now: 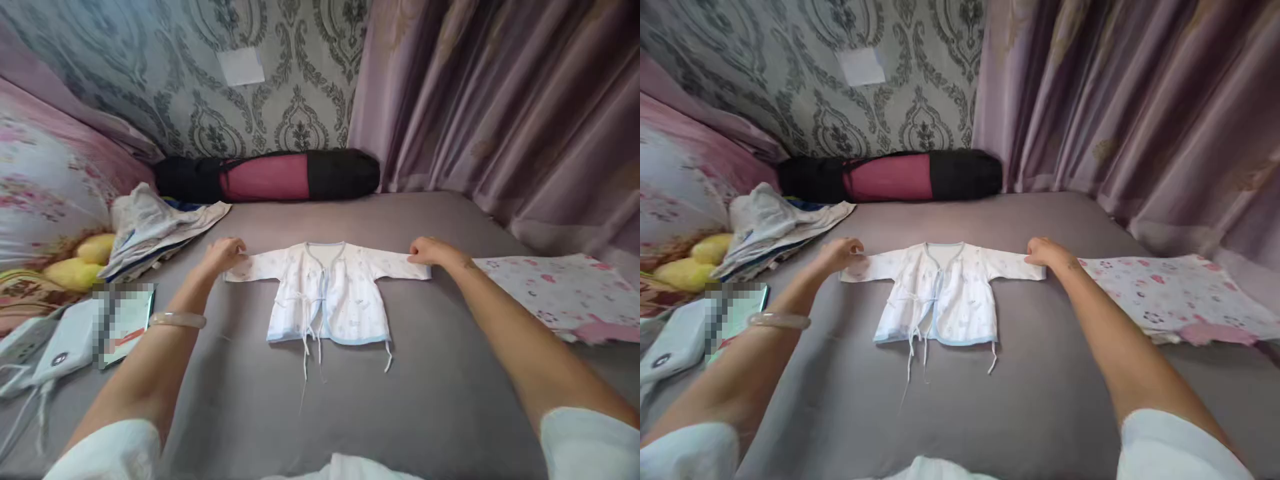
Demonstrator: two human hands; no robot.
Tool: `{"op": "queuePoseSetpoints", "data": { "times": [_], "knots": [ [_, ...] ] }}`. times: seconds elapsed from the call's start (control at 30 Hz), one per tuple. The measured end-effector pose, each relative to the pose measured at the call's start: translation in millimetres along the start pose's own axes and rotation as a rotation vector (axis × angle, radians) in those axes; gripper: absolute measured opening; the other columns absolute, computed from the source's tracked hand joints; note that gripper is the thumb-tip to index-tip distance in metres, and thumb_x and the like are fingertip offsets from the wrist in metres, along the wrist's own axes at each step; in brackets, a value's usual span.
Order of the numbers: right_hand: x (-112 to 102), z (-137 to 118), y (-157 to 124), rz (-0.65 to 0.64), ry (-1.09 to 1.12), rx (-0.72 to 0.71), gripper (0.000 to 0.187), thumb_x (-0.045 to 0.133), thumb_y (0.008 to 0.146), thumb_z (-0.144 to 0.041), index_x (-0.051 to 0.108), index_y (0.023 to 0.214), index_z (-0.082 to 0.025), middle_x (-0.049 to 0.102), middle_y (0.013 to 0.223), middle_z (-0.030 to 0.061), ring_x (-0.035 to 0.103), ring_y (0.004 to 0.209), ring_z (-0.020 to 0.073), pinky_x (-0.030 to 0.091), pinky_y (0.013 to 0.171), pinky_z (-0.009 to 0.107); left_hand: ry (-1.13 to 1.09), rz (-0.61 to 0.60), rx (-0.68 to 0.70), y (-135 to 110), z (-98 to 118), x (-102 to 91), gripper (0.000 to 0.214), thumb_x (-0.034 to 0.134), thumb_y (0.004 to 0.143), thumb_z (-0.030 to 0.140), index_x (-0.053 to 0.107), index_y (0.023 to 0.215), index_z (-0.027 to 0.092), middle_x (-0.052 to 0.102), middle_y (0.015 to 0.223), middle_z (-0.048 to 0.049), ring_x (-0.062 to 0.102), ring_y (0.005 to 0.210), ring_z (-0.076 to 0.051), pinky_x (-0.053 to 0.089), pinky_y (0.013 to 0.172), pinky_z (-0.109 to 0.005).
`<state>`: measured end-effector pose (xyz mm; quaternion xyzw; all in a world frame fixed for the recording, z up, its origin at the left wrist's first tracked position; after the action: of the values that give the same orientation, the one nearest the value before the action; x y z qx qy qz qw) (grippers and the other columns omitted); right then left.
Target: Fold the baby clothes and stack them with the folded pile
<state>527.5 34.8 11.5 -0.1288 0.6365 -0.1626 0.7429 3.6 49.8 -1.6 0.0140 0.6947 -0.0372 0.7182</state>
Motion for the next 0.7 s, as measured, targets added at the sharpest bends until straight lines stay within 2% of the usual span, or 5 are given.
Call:
{"op": "queuePoseSetpoints", "data": {
  "times": [0.13,0.23,0.33,0.5,0.7],
  "knots": [
    [-21.1,-53.9,1.6,0.336,0.106,-0.105,0.032,0.043,0.095,-0.025,0.070,0.109,-0.018,0.069,0.115,0.0139,0.062,0.106,0.0249,0.042,0.084,0.031,-0.068,0.023,0.054,11.9,50.2,-0.9,0.029,0.052,0.086,0.036,0.069,0.106,0.023,0.071,0.110,-0.0073,0.059,0.108,-0.027,0.042,0.086,-0.035],
    [-21.2,-104.1,7.5,0.352,0.249,-0.309,0.031,0.042,0.096,-0.023,0.070,0.109,-0.021,0.069,0.115,0.0083,0.059,0.109,0.0203,0.039,0.086,0.026,-0.181,-0.036,0.158,21.5,96.9,5.3,0.032,0.050,0.088,0.035,0.068,0.111,0.024,0.070,0.115,-0.0054,0.061,0.107,-0.025,0.041,0.088,-0.034],
    [-15.2,-137.7,14.7,0.353,0.268,-0.315,0.030,0.042,0.098,-0.025,0.067,0.115,-0.019,0.065,0.122,0.0094,0.055,0.114,0.0221,0.037,0.088,0.027,-0.213,-0.051,0.154,30.4,128.5,12.3,0.030,0.048,0.088,0.032,0.068,0.110,0.023,0.070,0.114,-0.0063,0.060,0.108,-0.025,0.038,0.092,-0.037],
    [-6.0,-152.0,21.1,0.405,0.267,-0.244,0.026,0.042,0.099,-0.024,0.064,0.111,-0.017,0.063,0.120,0.0104,0.052,0.112,0.0241,0.033,0.089,0.033,-0.191,-0.026,0.122,33.6,141.6,23.5,0.023,0.046,0.089,0.027,0.064,0.100,0.018,0.068,0.111,-0.0106,0.060,0.107,-0.026,0.038,0.092,-0.040],
    [-2.9,-150.9,30.8,0.522,0.211,-0.288,0.025,0.039,0.099,-0.021,0.062,0.106,-0.015,0.062,0.113,0.0121,0.050,0.105,0.0250,0.028,0.085,0.035,-0.171,0.085,0.202,28.2,143.4,26.2,0.027,0.031,0.097,0.023,0.051,0.113,0.017,0.065,0.109,-0.0145,0.062,0.100,-0.026,0.043,0.083,-0.037]
  ]
}}
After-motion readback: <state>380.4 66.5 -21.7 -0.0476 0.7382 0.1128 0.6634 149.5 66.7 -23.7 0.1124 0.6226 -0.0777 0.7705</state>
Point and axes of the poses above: each hand's wrist, its own y-axis towards the middle knuckle, its own x-axis out of the palm, z = x × y, the point moved 5 cm from there along y, towards the middle knuckle
